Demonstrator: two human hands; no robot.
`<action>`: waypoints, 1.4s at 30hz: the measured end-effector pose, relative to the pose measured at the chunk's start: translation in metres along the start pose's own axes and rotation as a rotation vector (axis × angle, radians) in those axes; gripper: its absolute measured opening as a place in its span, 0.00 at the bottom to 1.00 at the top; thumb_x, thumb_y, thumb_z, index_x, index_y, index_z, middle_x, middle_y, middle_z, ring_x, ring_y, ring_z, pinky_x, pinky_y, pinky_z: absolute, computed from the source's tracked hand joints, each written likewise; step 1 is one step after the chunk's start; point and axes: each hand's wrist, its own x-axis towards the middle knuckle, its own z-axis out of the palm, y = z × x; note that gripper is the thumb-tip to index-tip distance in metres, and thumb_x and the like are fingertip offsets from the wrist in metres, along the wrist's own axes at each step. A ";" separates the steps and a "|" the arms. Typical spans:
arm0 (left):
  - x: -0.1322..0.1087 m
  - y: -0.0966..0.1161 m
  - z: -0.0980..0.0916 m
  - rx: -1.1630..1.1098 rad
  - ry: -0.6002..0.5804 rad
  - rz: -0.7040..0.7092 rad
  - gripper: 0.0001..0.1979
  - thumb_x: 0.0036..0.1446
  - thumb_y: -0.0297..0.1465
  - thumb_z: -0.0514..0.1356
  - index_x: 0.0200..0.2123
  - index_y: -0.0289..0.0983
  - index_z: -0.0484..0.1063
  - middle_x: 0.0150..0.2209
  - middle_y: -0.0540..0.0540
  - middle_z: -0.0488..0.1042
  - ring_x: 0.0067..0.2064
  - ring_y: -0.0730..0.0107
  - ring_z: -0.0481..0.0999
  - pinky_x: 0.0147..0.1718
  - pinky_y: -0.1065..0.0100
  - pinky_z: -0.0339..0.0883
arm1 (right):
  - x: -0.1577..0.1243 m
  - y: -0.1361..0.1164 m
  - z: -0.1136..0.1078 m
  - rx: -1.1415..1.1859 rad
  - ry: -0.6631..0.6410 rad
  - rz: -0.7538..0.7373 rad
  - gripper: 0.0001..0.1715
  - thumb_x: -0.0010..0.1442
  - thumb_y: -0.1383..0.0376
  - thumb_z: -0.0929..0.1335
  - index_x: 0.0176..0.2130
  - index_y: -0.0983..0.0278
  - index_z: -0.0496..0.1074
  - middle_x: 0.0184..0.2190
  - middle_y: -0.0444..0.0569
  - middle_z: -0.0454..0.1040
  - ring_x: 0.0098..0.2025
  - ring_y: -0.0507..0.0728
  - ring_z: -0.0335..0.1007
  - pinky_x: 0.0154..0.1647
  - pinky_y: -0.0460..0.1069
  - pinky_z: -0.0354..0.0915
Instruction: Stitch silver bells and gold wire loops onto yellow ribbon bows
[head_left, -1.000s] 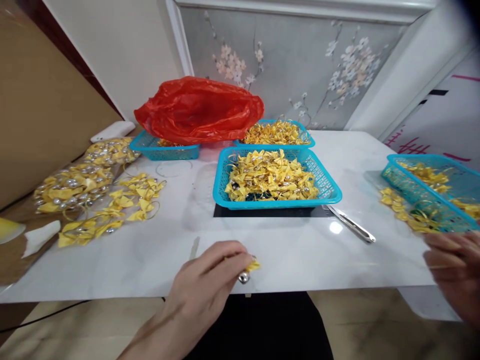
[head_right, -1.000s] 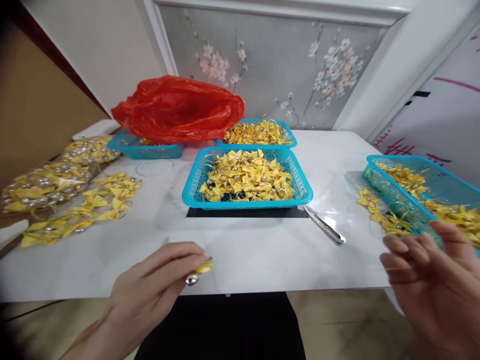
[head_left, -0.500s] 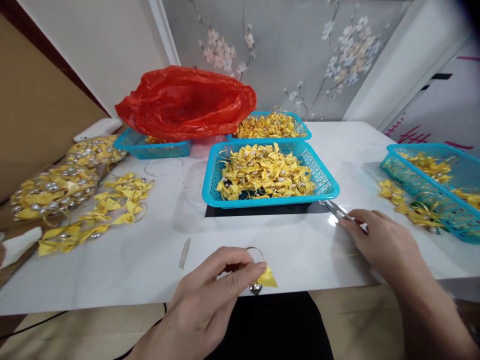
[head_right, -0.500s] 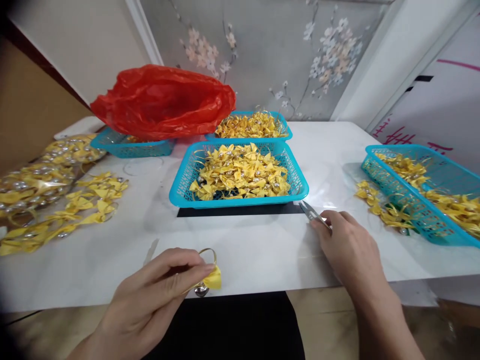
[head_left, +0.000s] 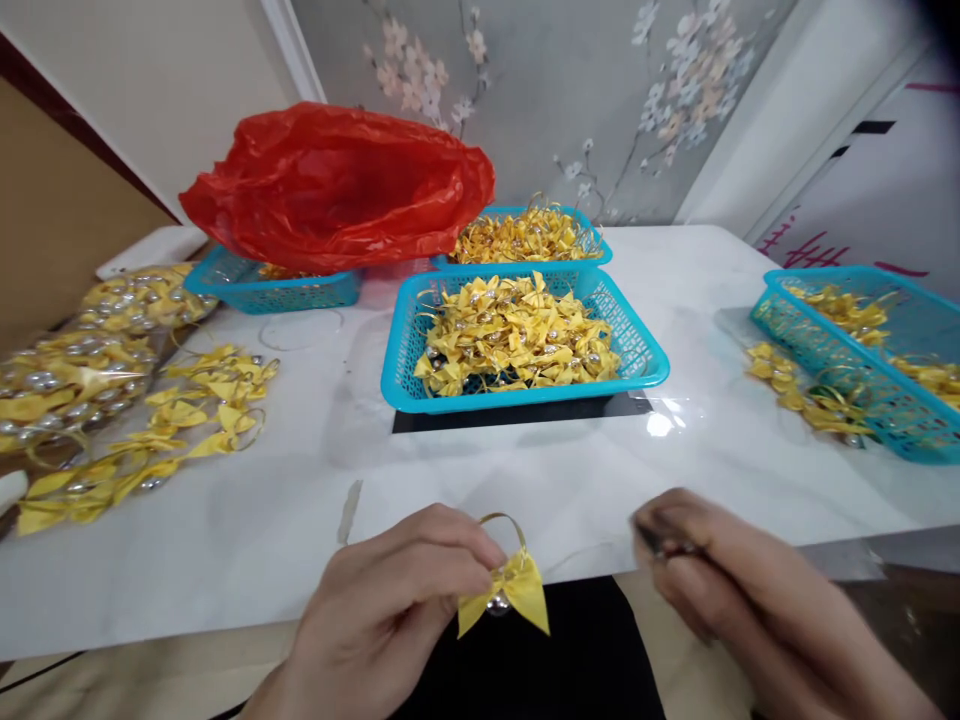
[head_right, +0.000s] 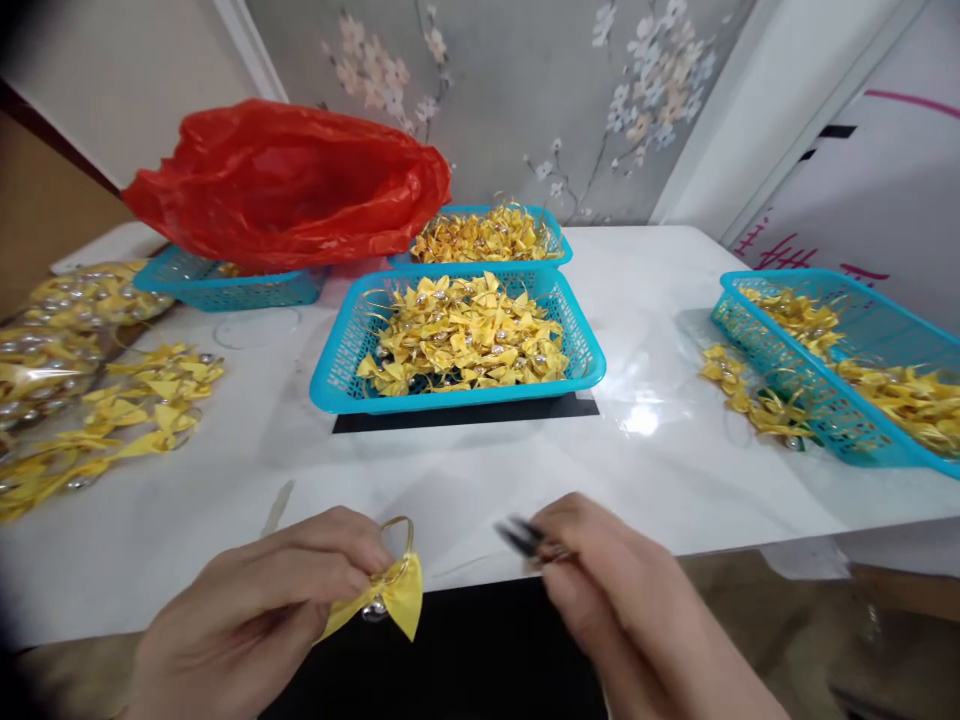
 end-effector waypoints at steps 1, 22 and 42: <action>0.001 0.000 -0.001 -0.012 -0.009 -0.005 0.22 0.59 0.12 0.54 0.42 0.46 0.73 0.37 0.50 0.81 0.38 0.70 0.81 0.37 0.68 0.78 | 0.004 -0.006 0.004 0.004 -0.078 -0.076 0.09 0.71 0.60 0.62 0.47 0.56 0.71 0.38 0.47 0.75 0.40 0.55 0.74 0.35 0.43 0.71; -0.013 0.008 -0.002 -0.506 0.084 -0.476 0.11 0.58 0.20 0.63 0.32 0.43 0.80 0.33 0.52 0.82 0.34 0.75 0.80 0.36 0.80 0.72 | 0.026 -0.013 0.028 -0.402 0.027 -0.680 0.08 0.70 0.69 0.67 0.45 0.73 0.71 0.33 0.53 0.73 0.32 0.54 0.64 0.31 0.51 0.55; -0.012 0.015 0.002 -0.553 0.083 -0.508 0.16 0.55 0.14 0.60 0.30 0.41 0.80 0.33 0.52 0.81 0.33 0.76 0.78 0.33 0.80 0.71 | 0.026 -0.022 0.036 -0.376 0.016 -0.686 0.11 0.72 0.66 0.64 0.43 0.72 0.72 0.30 0.49 0.73 0.28 0.52 0.64 0.27 0.50 0.54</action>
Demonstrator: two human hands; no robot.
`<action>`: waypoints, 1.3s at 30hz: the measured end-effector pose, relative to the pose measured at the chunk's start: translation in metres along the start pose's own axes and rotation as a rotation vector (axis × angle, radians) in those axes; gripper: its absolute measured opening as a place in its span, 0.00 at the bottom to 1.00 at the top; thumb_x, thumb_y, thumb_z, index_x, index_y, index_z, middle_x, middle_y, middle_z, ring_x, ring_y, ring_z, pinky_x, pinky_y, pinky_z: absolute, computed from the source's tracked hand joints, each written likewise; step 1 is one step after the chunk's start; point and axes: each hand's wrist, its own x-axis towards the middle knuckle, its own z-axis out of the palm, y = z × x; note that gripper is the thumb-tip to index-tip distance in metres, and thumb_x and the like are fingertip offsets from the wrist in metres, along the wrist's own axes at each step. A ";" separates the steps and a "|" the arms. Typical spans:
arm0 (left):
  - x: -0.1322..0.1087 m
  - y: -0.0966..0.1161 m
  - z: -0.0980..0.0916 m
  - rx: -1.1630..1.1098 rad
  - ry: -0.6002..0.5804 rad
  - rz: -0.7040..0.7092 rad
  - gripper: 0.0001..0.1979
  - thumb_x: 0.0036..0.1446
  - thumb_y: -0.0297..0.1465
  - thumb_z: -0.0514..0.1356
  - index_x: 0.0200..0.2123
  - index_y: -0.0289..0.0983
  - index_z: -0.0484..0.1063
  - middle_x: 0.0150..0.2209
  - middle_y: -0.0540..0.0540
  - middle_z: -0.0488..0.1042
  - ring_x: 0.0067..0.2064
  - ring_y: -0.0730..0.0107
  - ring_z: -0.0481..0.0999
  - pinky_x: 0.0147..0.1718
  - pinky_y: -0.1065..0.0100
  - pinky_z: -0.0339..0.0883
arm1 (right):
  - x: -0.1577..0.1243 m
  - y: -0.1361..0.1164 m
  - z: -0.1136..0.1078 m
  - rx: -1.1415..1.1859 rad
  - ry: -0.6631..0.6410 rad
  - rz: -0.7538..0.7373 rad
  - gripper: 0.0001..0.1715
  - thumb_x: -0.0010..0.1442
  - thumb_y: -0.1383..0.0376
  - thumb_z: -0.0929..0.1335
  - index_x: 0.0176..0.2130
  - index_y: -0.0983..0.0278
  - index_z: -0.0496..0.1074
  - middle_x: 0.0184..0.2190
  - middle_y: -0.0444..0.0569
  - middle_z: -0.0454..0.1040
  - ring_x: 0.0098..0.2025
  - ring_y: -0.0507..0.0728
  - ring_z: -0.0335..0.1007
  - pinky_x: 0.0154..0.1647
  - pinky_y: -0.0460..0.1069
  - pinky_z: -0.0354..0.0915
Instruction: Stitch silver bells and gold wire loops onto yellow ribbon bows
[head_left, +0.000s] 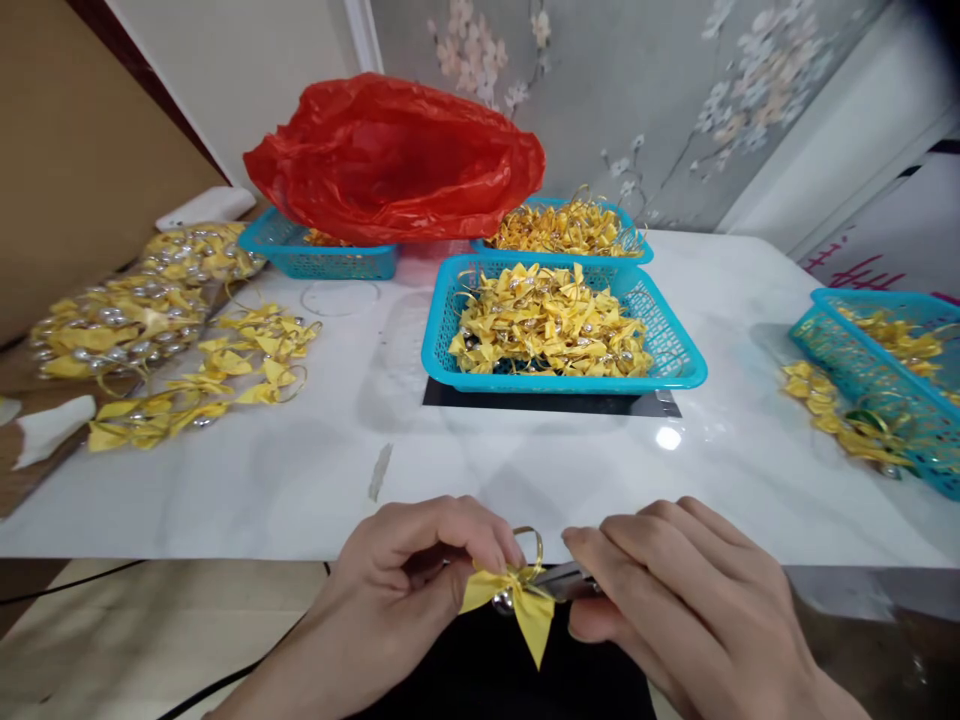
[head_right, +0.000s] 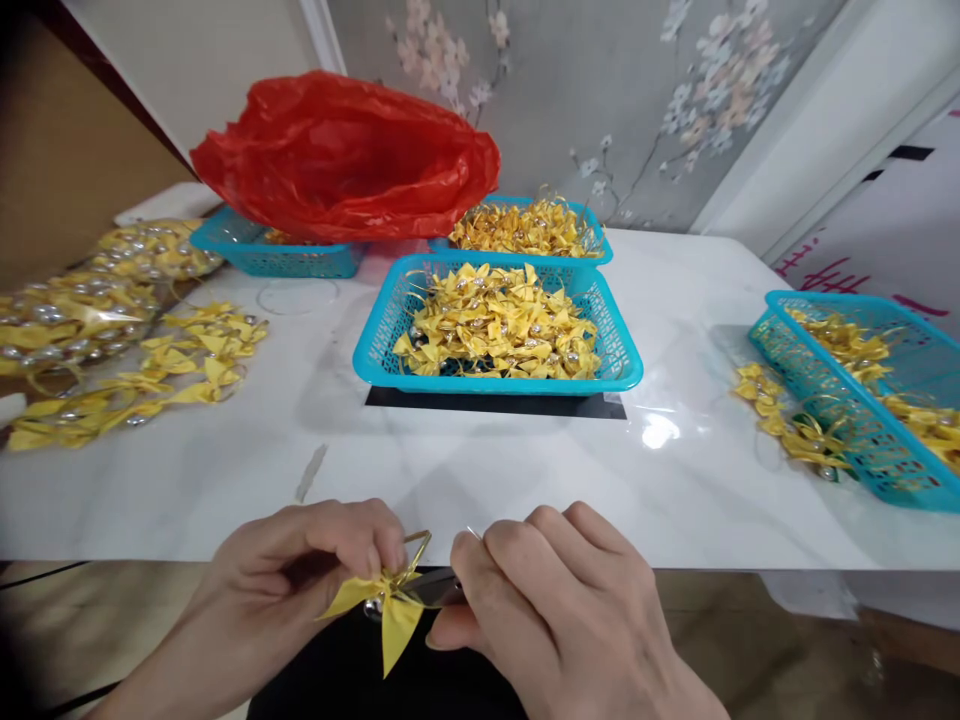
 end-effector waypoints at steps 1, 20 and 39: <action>0.000 0.000 0.000 0.000 0.000 0.004 0.16 0.55 0.14 0.60 0.29 0.41 0.80 0.33 0.52 0.81 0.32 0.76 0.78 0.33 0.80 0.70 | 0.000 0.000 0.000 0.001 -0.004 -0.002 0.11 0.72 0.66 0.64 0.43 0.72 0.72 0.29 0.49 0.73 0.27 0.52 0.64 0.27 0.50 0.54; 0.000 -0.002 0.002 -0.049 0.039 0.007 0.15 0.54 0.15 0.61 0.28 0.41 0.81 0.32 0.50 0.81 0.32 0.73 0.78 0.32 0.78 0.71 | 0.001 0.002 0.003 0.024 0.002 0.008 0.14 0.74 0.64 0.62 0.41 0.71 0.72 0.30 0.50 0.72 0.28 0.53 0.64 0.28 0.50 0.55; 0.001 -0.003 0.004 -0.061 0.039 0.020 0.15 0.56 0.16 0.62 0.29 0.41 0.81 0.32 0.51 0.81 0.32 0.75 0.78 0.32 0.79 0.71 | 0.000 0.001 0.005 0.044 0.019 0.015 0.16 0.74 0.63 0.61 0.40 0.71 0.71 0.31 0.52 0.73 0.29 0.54 0.63 0.29 0.50 0.55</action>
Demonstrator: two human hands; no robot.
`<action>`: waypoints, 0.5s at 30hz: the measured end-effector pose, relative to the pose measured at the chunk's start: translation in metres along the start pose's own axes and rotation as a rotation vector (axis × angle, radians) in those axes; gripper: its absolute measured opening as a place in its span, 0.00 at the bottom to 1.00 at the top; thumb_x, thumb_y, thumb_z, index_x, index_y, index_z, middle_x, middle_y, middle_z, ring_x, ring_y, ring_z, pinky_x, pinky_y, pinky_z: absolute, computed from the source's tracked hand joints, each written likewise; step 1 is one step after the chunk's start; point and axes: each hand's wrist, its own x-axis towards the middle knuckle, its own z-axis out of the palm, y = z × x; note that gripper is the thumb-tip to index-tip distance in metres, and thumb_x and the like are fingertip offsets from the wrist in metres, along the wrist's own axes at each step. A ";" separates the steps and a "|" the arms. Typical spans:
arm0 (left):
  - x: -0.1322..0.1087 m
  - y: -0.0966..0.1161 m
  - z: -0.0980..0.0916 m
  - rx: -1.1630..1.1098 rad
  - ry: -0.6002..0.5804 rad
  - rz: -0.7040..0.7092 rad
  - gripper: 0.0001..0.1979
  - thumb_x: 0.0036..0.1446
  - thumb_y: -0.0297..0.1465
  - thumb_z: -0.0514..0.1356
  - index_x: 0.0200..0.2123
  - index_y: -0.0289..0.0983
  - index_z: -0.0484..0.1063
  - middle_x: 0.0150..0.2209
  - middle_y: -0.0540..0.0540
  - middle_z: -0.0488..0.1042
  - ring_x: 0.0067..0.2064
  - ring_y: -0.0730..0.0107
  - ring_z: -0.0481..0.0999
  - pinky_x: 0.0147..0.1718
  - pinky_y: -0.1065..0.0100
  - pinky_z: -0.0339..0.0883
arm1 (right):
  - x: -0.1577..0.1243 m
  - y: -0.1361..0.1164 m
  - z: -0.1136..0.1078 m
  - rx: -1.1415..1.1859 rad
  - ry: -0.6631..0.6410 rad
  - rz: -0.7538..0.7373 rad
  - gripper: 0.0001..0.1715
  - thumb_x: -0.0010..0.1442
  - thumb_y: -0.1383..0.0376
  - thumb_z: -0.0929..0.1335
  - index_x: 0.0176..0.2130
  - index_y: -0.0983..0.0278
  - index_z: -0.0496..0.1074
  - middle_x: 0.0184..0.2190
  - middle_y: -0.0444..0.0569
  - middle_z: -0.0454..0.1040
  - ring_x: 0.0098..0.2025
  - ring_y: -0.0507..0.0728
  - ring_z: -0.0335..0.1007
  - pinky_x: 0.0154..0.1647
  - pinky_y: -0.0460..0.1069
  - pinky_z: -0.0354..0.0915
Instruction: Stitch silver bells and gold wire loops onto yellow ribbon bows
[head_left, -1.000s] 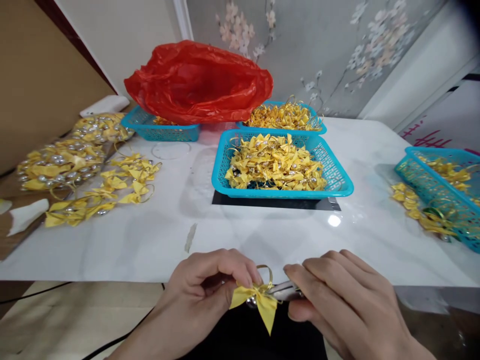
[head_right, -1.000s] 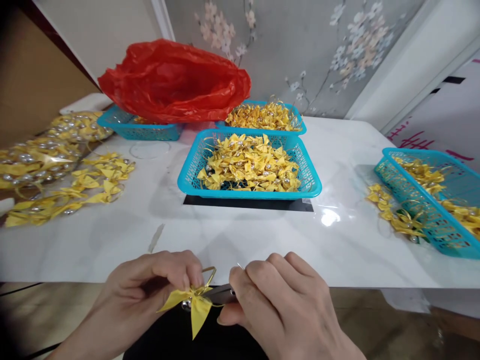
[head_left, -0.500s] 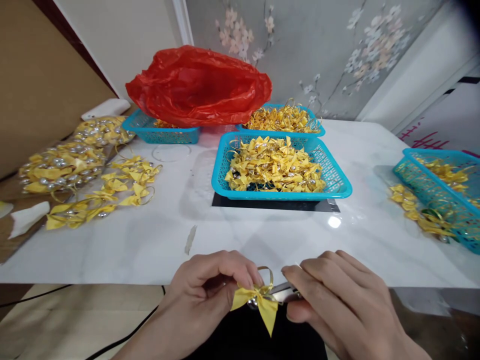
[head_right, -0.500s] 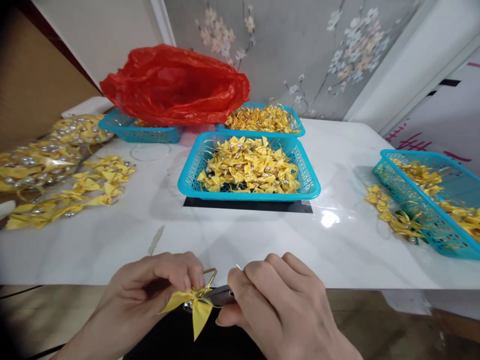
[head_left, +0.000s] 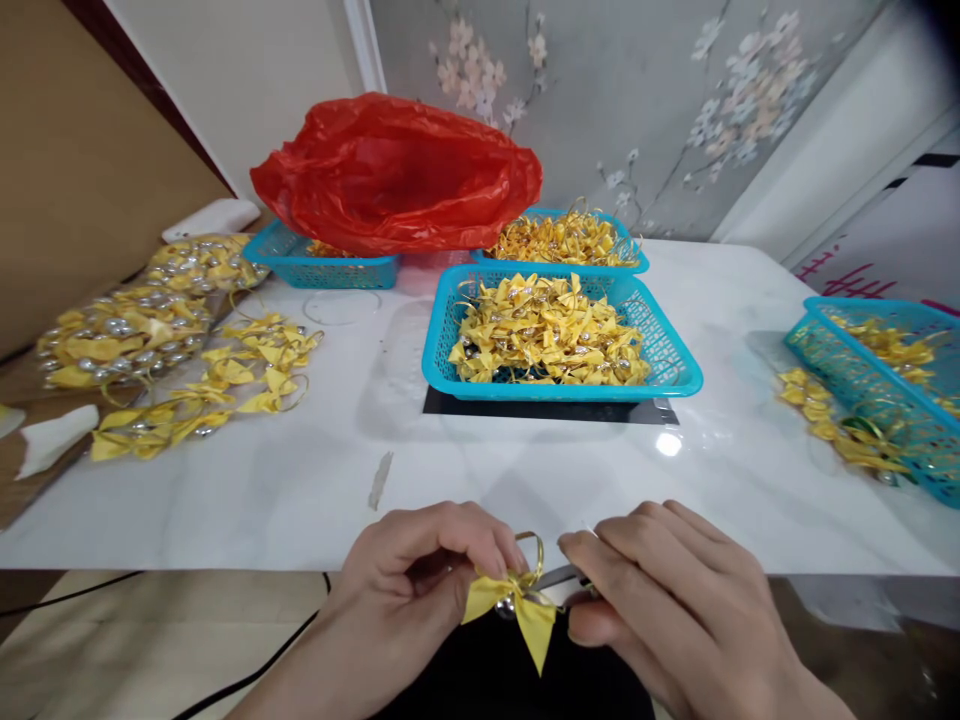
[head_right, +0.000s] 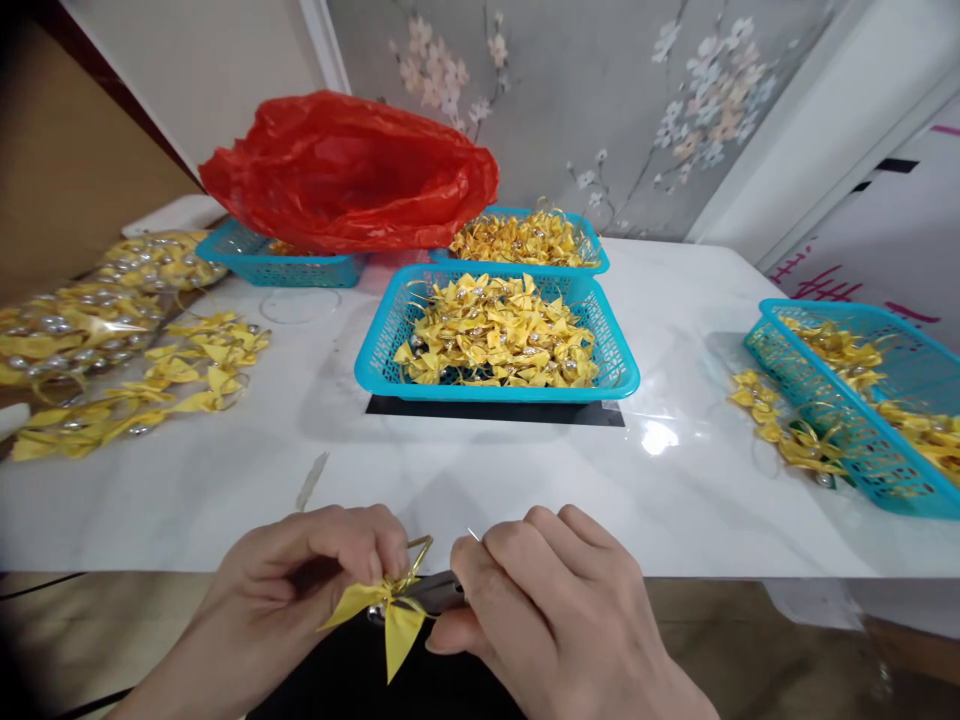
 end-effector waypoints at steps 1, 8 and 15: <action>0.000 0.000 0.000 -0.001 0.003 -0.002 0.15 0.55 0.16 0.62 0.29 0.41 0.81 0.32 0.51 0.81 0.32 0.75 0.78 0.33 0.79 0.71 | 0.000 0.000 0.000 0.003 0.004 0.001 0.16 0.74 0.63 0.61 0.40 0.71 0.71 0.31 0.52 0.73 0.29 0.54 0.63 0.29 0.50 0.55; 0.002 0.002 0.001 -0.036 0.015 -0.031 0.13 0.53 0.17 0.64 0.28 0.41 0.82 0.30 0.51 0.81 0.31 0.74 0.78 0.32 0.79 0.71 | 0.000 0.001 0.003 0.007 -0.015 -0.010 0.15 0.74 0.63 0.61 0.41 0.71 0.71 0.31 0.51 0.72 0.28 0.54 0.62 0.28 0.50 0.55; 0.001 0.001 0.001 -0.053 0.016 -0.034 0.11 0.53 0.19 0.66 0.28 0.41 0.82 0.31 0.51 0.81 0.31 0.76 0.77 0.32 0.80 0.70 | -0.002 0.000 0.006 0.046 0.009 0.016 0.15 0.74 0.64 0.61 0.40 0.70 0.71 0.30 0.50 0.71 0.27 0.53 0.60 0.27 0.50 0.56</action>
